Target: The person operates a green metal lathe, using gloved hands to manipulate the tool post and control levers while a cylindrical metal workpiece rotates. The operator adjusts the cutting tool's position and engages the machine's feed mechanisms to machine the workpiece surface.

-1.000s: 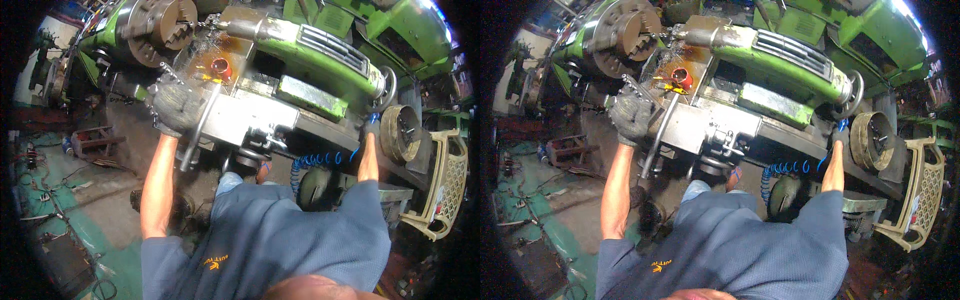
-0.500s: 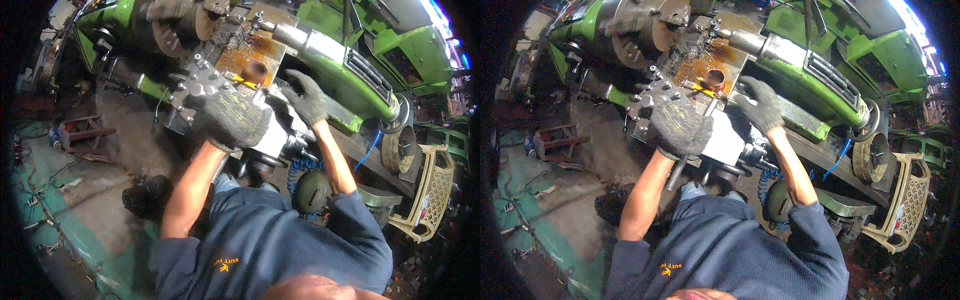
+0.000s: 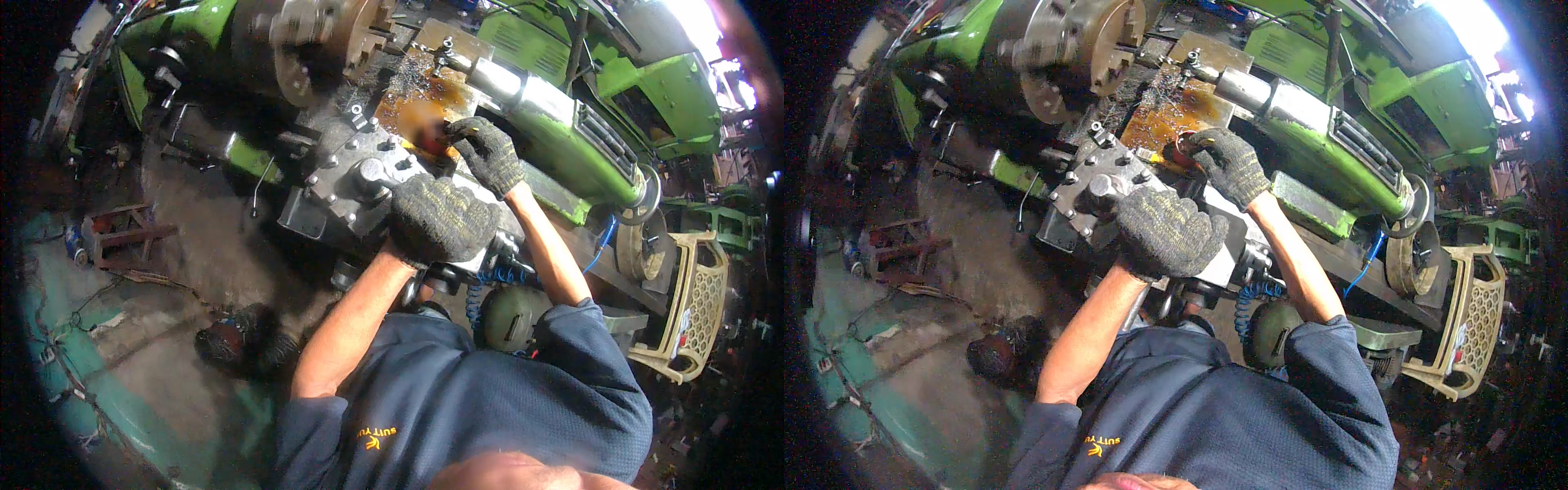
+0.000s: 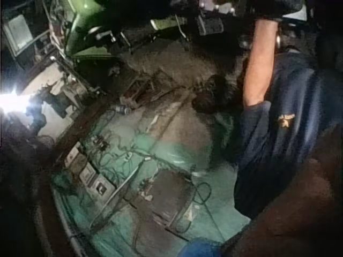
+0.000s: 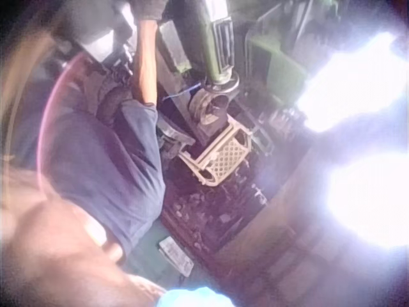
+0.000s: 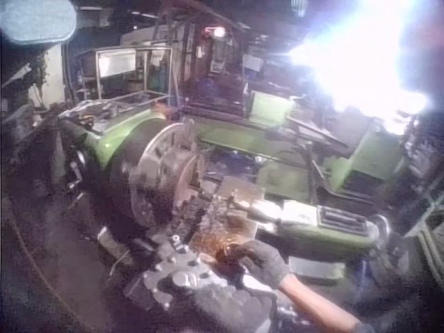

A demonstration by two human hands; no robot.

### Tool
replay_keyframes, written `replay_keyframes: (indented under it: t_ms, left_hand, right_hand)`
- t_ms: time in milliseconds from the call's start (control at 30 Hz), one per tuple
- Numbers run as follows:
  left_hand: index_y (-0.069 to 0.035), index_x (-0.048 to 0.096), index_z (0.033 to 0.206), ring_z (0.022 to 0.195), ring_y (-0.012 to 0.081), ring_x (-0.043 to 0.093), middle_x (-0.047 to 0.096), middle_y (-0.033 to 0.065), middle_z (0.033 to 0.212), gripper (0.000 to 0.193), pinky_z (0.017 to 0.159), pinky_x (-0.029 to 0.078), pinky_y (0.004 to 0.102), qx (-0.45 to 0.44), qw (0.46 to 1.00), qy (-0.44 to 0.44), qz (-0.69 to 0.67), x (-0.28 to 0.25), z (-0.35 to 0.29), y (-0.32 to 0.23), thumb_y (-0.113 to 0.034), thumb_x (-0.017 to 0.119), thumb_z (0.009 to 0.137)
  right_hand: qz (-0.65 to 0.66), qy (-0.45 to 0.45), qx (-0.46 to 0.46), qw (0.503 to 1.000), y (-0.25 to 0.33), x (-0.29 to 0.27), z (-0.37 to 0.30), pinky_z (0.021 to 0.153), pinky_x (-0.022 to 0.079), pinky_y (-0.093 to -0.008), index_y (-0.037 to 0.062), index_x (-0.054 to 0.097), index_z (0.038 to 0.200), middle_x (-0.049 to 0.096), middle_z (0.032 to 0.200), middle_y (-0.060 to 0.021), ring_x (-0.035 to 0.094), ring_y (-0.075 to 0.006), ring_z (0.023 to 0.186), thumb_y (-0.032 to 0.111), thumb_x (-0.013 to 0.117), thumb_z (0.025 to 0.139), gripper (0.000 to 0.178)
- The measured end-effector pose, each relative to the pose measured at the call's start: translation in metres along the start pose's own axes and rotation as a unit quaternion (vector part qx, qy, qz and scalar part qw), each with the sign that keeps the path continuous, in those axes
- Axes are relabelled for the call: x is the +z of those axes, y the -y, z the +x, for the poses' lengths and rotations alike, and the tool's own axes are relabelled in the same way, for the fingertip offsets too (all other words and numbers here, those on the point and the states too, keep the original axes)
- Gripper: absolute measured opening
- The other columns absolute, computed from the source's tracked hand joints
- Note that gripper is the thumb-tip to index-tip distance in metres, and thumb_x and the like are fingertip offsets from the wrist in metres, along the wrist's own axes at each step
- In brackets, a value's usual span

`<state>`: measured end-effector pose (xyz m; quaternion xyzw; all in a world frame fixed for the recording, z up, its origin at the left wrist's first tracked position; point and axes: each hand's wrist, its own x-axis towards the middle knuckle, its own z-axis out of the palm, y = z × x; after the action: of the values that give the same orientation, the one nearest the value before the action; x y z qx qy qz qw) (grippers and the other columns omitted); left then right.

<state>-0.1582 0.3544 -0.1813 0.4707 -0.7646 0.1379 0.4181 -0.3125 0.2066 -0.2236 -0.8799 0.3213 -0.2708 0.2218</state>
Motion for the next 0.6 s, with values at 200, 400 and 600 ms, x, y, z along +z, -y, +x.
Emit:
replay_keyframes:
  t_ms: [200, 400, 600]
  left_hand:
    - [-0.020, 0.061, 0.071, 0.057, 0.0225, 0.054, 0.051, 0.0021, 0.062, 0.013, 0.049, 0.038, 0.0424, 0.026, 1.000, 0.001, -0.015, -0.001, -0.001, 0.005, -0.026, 0.072, 0.073]
    - [-0.020, 0.057, 0.063, 0.051, 0.0266, 0.052, 0.046, 0.0039, 0.056, 0.022, 0.049, 0.036, 0.0460, 0.027, 0.999, -0.037, -0.029, 0.007, -0.002, 0.005, -0.029, 0.073, 0.075]
    - [-0.021, 0.058, 0.064, 0.051, 0.0266, 0.052, 0.047, 0.0036, 0.057, 0.021, 0.048, 0.036, 0.0458, 0.025, 0.998, -0.052, -0.026, 0.009, -0.004, 0.005, -0.029, 0.073, 0.076]
  right_hand:
    - [0.011, 0.000, -0.014, 1.000, 0.011, -0.010, -0.004, 0.091, 0.054, -0.0436, 0.0066, 0.069, 0.109, 0.069, 0.111, -0.0167, 0.067, -0.0366, 0.106, 0.013, 0.071, 0.088, 0.022]
    - [0.004, -0.005, -0.023, 1.000, 0.007, -0.010, -0.010, 0.092, 0.053, -0.0431, 0.0069, 0.069, 0.109, 0.069, 0.109, -0.0157, 0.066, -0.0362, 0.105, 0.013, 0.073, 0.088, 0.022]
    - [0.124, -0.097, 0.067, 0.985, 0.010, -0.010, -0.020, 0.082, 0.058, -0.0351, 0.0045, 0.069, 0.109, 0.072, 0.104, -0.0119, 0.072, -0.0230, 0.090, 0.008, 0.068, 0.093, 0.017]
